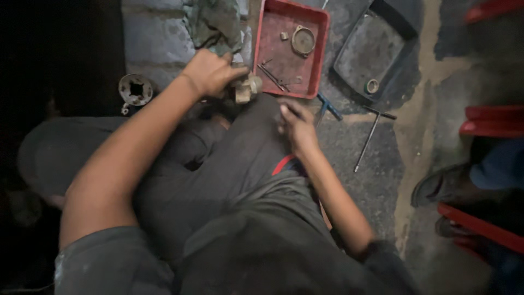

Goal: The person sits on the workshop floor with a metal motorcycle component in their lap. They use a T-handle socket wrench to loosen fittings on the part, reposition it, and work on its openings by hand, at one point reaching toward a tray of parts on the floor.

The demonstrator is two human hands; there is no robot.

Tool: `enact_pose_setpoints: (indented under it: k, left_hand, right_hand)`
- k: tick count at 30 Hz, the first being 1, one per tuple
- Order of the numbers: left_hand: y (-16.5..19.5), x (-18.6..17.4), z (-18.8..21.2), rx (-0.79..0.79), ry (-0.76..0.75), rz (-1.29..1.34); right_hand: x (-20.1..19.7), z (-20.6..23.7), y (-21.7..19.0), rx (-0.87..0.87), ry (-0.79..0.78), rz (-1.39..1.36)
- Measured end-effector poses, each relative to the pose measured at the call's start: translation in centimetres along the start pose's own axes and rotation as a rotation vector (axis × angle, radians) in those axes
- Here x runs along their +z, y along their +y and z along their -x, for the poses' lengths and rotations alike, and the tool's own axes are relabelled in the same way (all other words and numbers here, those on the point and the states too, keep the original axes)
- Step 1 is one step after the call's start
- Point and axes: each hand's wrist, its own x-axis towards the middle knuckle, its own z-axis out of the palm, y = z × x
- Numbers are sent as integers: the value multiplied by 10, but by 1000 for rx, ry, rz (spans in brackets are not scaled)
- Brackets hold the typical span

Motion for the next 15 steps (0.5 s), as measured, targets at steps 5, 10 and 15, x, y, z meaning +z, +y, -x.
enact_pose_setpoints:
  k: [5,10,15]
  left_hand:
    - [1,-9,-4,-2,-65,18]
    - [2,-21,-3,11,-109,11]
    - [4,-27,-5,10,-119,4]
  right_hand:
    - [49,-76,22,-237,-64,-56]
    - [48,-94,33,-357,-92,144]
    - [49,-79,12,-474,-4,526]
